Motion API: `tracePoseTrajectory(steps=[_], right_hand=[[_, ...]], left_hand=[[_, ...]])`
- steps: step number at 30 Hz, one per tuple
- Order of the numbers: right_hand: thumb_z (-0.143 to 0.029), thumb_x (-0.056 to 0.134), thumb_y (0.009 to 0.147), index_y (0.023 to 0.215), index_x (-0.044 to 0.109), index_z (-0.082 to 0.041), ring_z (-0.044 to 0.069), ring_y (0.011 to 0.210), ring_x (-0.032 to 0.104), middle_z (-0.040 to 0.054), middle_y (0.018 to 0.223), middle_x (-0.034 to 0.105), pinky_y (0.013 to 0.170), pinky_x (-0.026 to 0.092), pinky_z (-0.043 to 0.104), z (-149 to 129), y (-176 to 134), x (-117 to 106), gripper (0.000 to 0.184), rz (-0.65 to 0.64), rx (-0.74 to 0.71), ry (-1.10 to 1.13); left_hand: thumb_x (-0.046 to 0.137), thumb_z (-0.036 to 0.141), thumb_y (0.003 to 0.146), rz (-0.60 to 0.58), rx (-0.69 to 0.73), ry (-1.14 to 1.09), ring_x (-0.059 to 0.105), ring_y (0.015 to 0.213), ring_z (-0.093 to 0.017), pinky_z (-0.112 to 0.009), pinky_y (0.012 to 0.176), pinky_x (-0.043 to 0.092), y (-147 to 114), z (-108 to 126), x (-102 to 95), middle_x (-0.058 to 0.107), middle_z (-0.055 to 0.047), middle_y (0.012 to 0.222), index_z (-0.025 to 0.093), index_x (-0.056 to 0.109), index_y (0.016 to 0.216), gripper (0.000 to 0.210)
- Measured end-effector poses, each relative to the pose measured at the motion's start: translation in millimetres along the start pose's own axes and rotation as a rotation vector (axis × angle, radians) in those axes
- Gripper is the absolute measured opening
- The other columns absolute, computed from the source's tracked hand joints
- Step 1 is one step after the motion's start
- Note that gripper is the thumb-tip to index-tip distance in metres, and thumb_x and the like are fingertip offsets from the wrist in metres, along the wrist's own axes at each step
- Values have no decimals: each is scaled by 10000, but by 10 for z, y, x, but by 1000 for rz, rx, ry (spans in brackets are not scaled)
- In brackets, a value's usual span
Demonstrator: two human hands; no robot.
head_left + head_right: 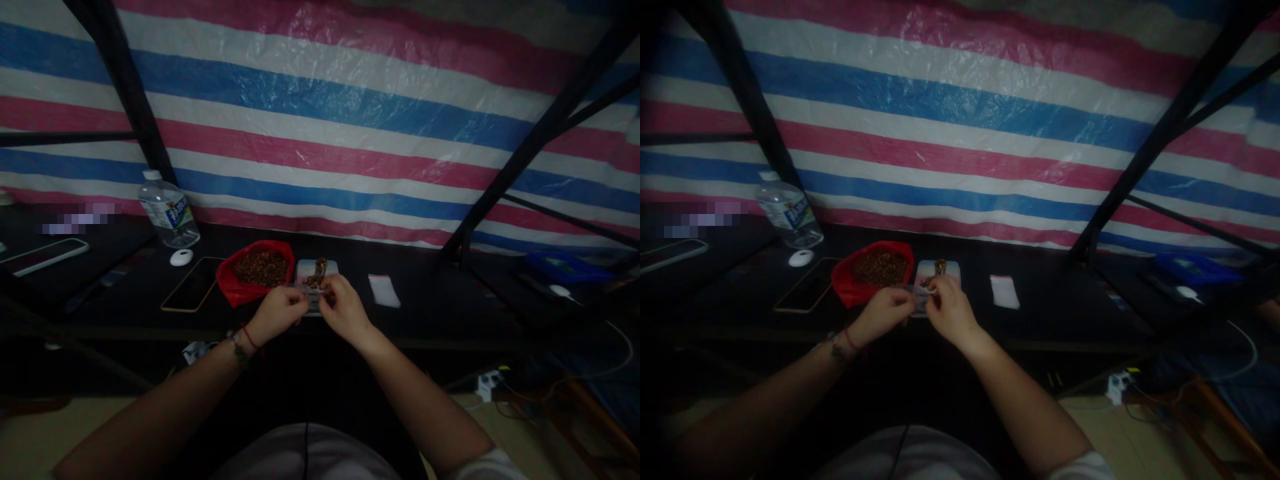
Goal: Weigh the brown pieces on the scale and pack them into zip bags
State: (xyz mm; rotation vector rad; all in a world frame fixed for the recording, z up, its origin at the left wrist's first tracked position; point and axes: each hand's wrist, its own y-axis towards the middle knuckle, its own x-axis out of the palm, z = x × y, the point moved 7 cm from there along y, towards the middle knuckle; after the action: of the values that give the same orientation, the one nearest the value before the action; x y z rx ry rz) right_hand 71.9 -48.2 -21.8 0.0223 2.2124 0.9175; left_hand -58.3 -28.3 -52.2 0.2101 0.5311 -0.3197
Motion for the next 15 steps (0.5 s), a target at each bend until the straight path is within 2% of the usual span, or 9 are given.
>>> tracePoseTrajectory(steps=[3, 6, 8, 11, 14, 15], right_hand=[[-38, 474, 748, 908, 627, -202, 177, 1021, 562, 79, 1095, 580, 854, 484, 311, -70, -23, 77, 275, -124, -105, 4], [-43, 472, 785, 969, 655, -192, 183, 1059, 566, 91, 1163, 580, 908, 470, 329, -56, -46, 171, 300, -234, -120, -50], [-53, 499, 789, 967, 670, -185, 181, 1017, 591, 87, 1103, 620, 905, 471, 324, -40, -52, 228, 280, -300, -130, -47], [-46, 566, 759, 828, 694, -196, 166, 890, 622, 49, 912, 669, 834, 489, 300, 0, -30, 251, 208, -325, -105, 1], [-50, 619, 728, 813, 691, -199, 164, 846, 621, 27, 837, 672, 792, 488, 292, 53, 7, 208, 186, -270, -12, 77], [-60, 642, 712, 845, 690, -198, 169, 859, 619, 28, 859, 675, 794, 486, 296, 65, 13, 196, 196, -254, 22, 109]], left_hand=[[479, 248, 711, -30, -48, -3, 495, 432, -107, -201, 445, 337, 8, -39, 20, 542, 25, 438, 158, 548, 497, 243], [470, 247, 729, -69, -44, 39, 504, 449, -109, -204, 454, 343, 1, -53, 70, 543, 27, 457, 156, 554, 520, 243], [472, 256, 757, -90, 38, 100, 501, 471, -105, -205, 467, 338, -18, -3, 105, 546, 26, 487, 153, 559, 537, 258], [471, 287, 813, -88, 238, 213, 509, 536, -106, -214, 528, 366, -72, 150, 115, 562, 14, 555, 155, 580, 592, 280], [557, 338, 785, 45, 427, 351, 576, 786, -176, -289, 740, 434, -130, 323, -2, 640, -50, 808, 167, 629, 794, 186], [612, 361, 742, 87, 478, 398, 567, 915, -216, -336, 832, 424, -145, 366, -42, 640, -80, 952, 173, 628, 915, 255]])
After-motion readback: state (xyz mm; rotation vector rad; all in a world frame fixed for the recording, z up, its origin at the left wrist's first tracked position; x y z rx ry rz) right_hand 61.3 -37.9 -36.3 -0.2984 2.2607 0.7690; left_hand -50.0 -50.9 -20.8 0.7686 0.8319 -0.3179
